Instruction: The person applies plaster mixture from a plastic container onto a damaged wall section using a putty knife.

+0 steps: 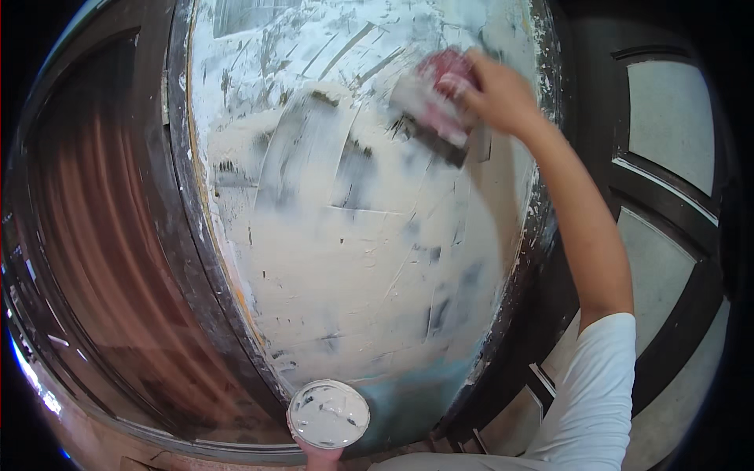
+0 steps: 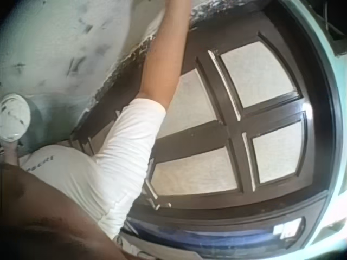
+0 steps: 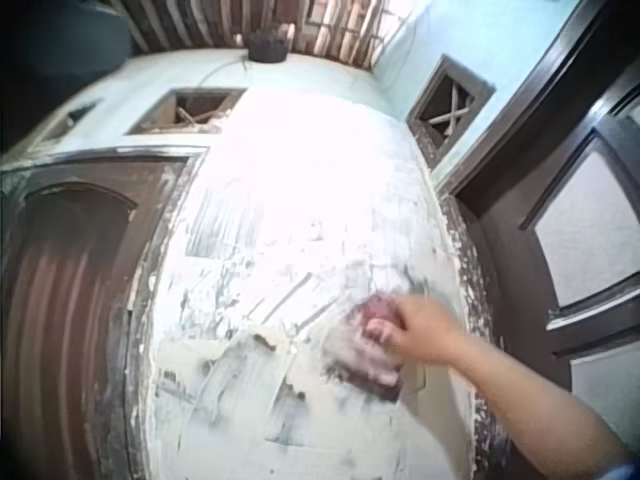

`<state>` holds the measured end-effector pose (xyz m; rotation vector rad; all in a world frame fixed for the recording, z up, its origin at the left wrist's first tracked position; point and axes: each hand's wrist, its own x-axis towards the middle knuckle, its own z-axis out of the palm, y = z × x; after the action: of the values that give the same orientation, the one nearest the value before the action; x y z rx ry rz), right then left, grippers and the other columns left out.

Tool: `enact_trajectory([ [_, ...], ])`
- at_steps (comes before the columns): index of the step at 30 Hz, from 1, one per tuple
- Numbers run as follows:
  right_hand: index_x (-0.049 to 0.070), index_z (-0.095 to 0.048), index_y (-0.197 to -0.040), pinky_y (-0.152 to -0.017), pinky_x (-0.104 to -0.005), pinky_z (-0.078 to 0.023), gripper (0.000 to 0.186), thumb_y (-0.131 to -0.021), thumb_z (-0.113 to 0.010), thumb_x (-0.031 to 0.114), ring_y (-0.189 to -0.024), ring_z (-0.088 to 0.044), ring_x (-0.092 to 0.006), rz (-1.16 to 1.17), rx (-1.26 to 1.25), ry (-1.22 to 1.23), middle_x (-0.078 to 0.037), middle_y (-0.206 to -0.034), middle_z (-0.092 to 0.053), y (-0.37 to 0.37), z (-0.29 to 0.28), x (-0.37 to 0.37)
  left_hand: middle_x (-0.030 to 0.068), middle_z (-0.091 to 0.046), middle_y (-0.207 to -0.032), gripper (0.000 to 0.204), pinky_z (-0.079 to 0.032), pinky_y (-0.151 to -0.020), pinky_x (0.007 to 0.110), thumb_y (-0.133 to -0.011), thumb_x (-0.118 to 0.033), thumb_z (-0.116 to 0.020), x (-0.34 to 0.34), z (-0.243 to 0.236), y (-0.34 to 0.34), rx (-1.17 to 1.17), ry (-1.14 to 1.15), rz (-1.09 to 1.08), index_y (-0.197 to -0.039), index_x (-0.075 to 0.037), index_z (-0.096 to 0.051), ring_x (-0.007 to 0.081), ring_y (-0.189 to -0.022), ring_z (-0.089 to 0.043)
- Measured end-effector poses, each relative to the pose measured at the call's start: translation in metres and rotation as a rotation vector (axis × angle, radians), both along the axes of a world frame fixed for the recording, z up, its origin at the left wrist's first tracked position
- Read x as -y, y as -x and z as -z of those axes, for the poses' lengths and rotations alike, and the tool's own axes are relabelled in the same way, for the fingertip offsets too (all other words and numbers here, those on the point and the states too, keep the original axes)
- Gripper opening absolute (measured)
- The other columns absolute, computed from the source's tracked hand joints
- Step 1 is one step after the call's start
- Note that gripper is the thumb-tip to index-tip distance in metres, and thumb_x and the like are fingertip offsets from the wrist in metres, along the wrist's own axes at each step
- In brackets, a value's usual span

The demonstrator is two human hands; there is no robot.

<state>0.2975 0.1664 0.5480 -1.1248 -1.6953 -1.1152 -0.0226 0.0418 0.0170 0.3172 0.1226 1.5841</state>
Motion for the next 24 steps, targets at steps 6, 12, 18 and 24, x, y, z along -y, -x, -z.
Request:
enact_trajectory([
  [6, 0.012, -0.057, -0.102, -0.069, -0.0440, -0.050, 0.044, -0.086, -0.061, 0.053, -0.082, -0.065, -0.0334, 0.044, 0.258, 0.230, -0.012, -0.087, -0.067, 0.039, 0.049, 0.020, 0.0110, -0.051, -0.140, 0.067, -0.035, -0.106, 0.061, -0.090, -0.062, -0.035, -0.018, 0.025, 0.006, -0.099, 0.040, -0.125, -0.135, -0.016, -0.052, 0.0378, -0.128, -0.047],
  [12, 0.013, -0.060, -0.111, -0.073, -0.0450, -0.051, 0.053, -0.085, -0.059, 0.059, -0.086, -0.066, -0.0351, 0.158, -0.003, 0.036, -0.011, -0.094, -0.069, 0.008, -0.009, -0.010, 0.0112, -0.052, -0.139, 0.067, -0.035, -0.106, 0.061, -0.091, -0.061, -0.035, -0.015, 0.070, 0.019, -0.495, -0.015, -0.389, -0.135, -0.015, -0.053, 0.0376, -0.127, -0.047],
  [18, 0.007, -0.060, -0.112, -0.082, -0.0414, -0.050, 0.055, -0.089, -0.059, 0.057, -0.097, -0.066, -0.0338, 0.275, -0.286, -0.026, -0.018, -0.101, -0.069, -0.016, -0.087, 0.015, 0.0100, -0.052, -0.140, 0.064, -0.036, -0.107, 0.058, -0.091, -0.059, -0.036, 0.016, -0.020, -0.006, 0.055, 0.077, -0.055, -0.135, -0.015, -0.053, 0.0369, -0.127, -0.047],
  [24, 0.007, -0.060, -0.113, -0.080, -0.0419, -0.051, 0.046, -0.090, -0.062, 0.047, -0.092, -0.067, -0.0352, -0.385, -0.399, -0.405, -0.018, -0.100, -0.070, -0.074, 0.005, 0.022, 0.0105, -0.053, -0.137, 0.062, -0.036, -0.106, 0.058, -0.092, -0.058, -0.036, 0.029, -0.002, -0.020, 0.100, 0.095, -0.074, -0.132, -0.014, -0.055, 0.0368, -0.127, -0.048],
])
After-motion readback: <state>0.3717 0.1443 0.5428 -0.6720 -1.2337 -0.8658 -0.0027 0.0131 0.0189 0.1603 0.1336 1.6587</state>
